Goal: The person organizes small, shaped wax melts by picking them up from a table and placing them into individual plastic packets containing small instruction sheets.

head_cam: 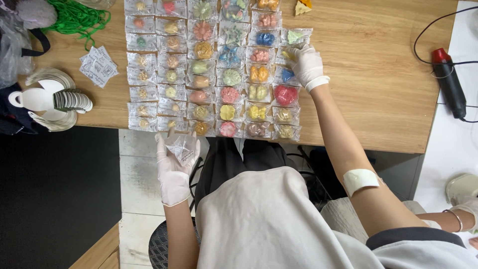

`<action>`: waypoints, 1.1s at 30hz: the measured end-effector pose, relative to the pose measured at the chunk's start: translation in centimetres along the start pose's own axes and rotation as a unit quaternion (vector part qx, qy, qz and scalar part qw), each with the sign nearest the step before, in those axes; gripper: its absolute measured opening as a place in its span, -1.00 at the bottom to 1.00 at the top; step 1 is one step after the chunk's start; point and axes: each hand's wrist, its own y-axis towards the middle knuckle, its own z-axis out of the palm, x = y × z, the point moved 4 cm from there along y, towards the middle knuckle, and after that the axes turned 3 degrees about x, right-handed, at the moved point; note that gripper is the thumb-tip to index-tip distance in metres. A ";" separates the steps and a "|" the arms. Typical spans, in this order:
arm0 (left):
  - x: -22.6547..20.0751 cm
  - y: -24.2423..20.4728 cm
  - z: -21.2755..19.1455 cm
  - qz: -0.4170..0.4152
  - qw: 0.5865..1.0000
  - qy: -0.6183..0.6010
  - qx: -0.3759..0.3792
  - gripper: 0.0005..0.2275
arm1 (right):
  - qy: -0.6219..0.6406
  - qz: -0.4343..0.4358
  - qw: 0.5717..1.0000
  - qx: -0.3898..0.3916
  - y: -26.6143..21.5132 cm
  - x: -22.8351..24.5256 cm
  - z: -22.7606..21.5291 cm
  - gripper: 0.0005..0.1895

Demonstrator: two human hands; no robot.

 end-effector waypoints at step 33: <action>-1.2 0.2 -0.3 -0.013 1.000 0.011 0.014 -0.42 | 0.004 -0.006 1.000 -0.020 2.3 -0.1 -0.4 -0.45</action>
